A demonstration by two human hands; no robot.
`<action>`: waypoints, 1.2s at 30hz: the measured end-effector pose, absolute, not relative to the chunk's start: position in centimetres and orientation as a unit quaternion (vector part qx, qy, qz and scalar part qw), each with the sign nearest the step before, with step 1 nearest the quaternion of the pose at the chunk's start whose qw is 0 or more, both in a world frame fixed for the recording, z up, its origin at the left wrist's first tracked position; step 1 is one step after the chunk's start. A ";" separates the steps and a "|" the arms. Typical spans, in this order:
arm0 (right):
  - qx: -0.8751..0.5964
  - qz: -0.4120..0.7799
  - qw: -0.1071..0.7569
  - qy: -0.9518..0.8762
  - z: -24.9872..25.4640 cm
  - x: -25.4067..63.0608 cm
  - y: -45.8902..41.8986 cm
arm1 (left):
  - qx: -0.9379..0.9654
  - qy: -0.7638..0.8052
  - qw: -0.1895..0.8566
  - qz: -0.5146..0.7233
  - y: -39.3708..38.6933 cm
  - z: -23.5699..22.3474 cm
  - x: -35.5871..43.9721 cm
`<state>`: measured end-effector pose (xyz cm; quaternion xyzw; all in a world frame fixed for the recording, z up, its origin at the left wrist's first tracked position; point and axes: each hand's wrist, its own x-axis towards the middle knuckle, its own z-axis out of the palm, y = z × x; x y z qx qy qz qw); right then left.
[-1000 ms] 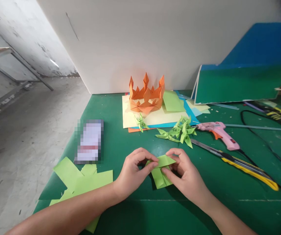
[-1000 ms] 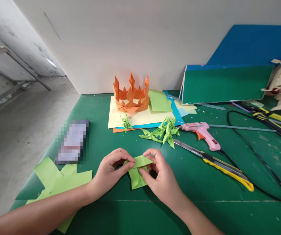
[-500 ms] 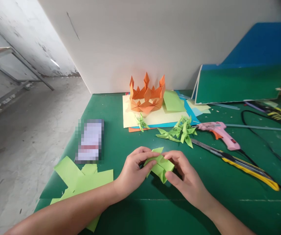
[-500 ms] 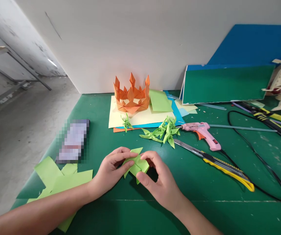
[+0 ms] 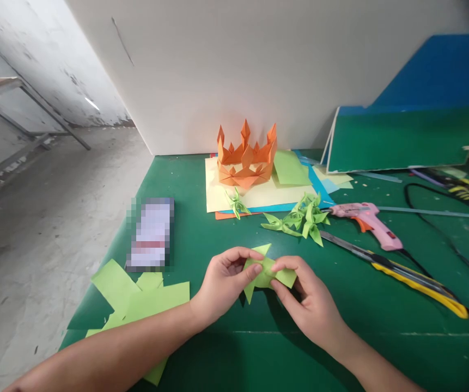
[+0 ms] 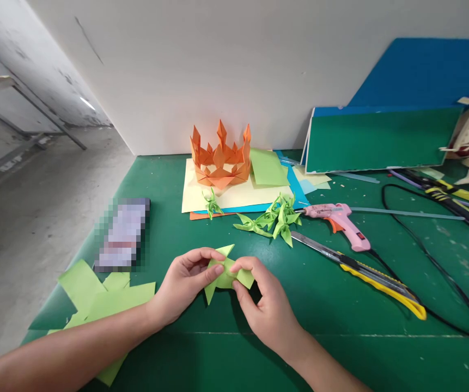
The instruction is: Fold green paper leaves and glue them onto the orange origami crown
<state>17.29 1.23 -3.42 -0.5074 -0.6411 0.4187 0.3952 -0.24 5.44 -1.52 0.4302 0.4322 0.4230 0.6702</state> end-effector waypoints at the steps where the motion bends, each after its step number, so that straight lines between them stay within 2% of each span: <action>1: -0.510 0.416 0.401 -0.637 -3.4 17.3 1.3 | 0.423 0.439 0.672 0.420 5.4 -1.5 -0.2; 9: -0.516 0.400 0.414 -0.634 -3.4 17.8 1.6 | 0.420 0.470 0.659 0.411 5.6 -1.5 -0.2; 20: -0.520 0.376 0.416 -0.645 -3.0 17.7 1.6 | 0.538 0.440 0.576 0.430 5.4 -2.1 -0.4; 36: -0.554 0.408 0.430 -0.584 -2.6 17.2 1.8 | 0.631 0.441 0.495 0.404 4.8 -2.0 -0.3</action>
